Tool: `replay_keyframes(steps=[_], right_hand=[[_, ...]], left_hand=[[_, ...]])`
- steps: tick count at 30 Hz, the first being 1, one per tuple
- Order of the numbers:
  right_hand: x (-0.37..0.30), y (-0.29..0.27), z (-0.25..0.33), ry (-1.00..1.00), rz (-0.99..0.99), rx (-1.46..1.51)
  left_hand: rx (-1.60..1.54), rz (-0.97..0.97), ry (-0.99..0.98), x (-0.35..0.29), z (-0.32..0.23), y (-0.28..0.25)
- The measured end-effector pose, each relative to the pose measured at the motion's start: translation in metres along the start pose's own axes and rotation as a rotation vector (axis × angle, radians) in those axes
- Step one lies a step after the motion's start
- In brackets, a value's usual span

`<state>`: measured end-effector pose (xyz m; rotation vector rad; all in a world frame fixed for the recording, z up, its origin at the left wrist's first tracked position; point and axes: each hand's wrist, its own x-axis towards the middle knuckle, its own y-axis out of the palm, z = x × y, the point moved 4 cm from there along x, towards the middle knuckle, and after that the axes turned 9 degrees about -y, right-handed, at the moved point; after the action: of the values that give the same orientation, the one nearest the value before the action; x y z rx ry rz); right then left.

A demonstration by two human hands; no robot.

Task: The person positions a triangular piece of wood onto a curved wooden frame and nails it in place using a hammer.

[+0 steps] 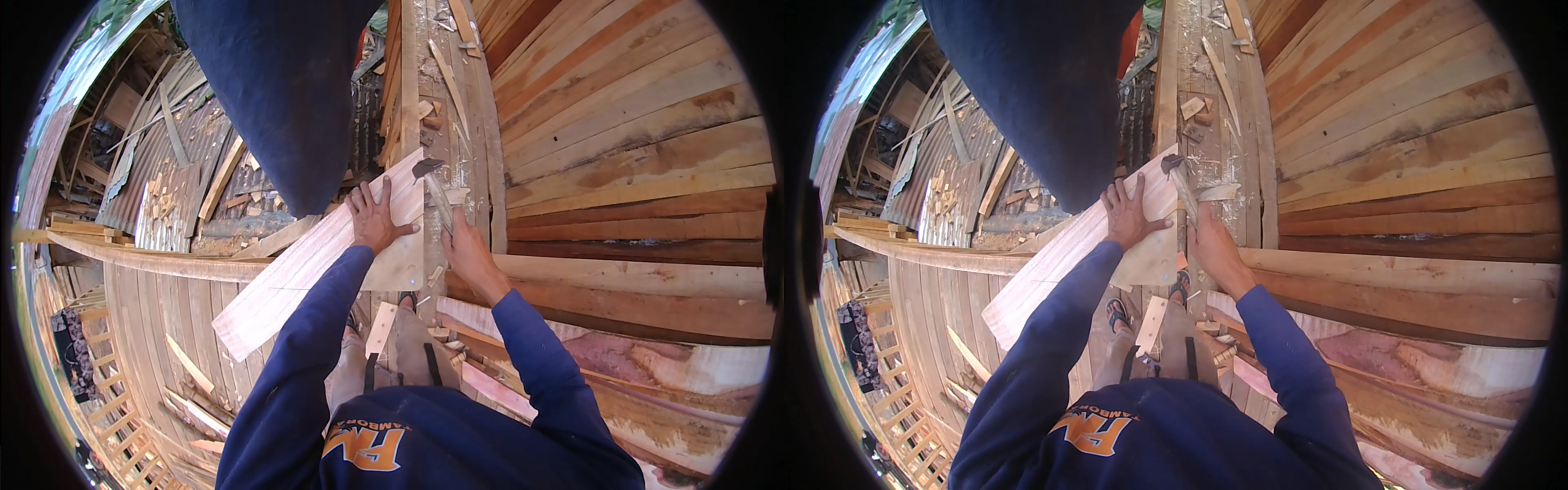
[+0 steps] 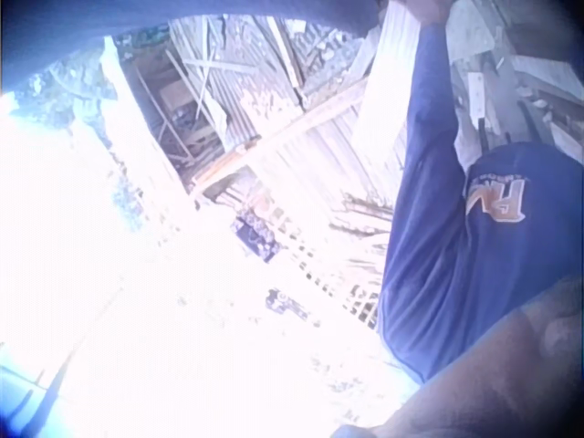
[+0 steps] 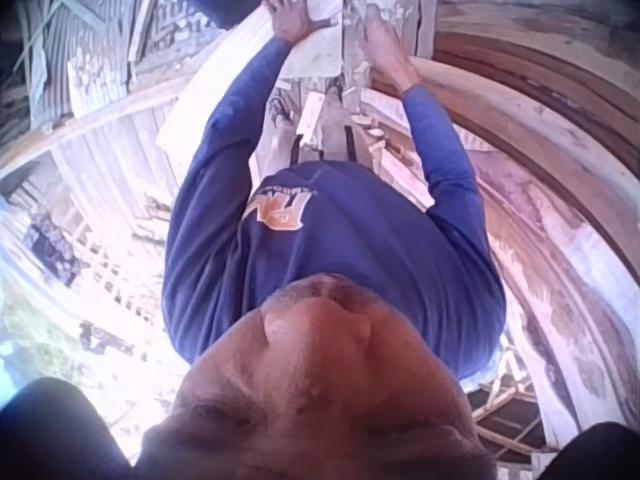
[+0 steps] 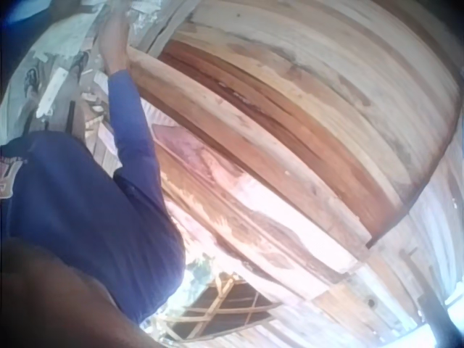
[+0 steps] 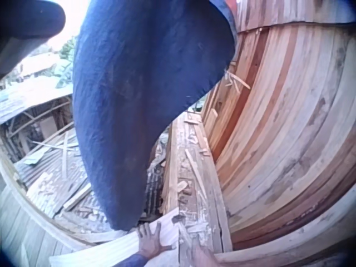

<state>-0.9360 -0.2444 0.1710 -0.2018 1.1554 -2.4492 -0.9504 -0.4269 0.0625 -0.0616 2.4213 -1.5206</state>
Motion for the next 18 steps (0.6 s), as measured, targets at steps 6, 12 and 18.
replay_keyframes(steps=[6,12,18], right_hand=[[0.033,-0.122,0.133,-0.383,-0.502,0.228],[0.044,-0.208,0.197,-0.907,-0.896,0.523],[-0.003,0.000,-0.019,0.088,-0.010,0.027]], left_hand=[[0.030,-0.045,0.004,-0.001,0.011,0.001],[0.015,-0.033,-0.003,0.000,0.010,0.002],[0.020,-0.053,0.031,-0.001,-0.006,0.008]])
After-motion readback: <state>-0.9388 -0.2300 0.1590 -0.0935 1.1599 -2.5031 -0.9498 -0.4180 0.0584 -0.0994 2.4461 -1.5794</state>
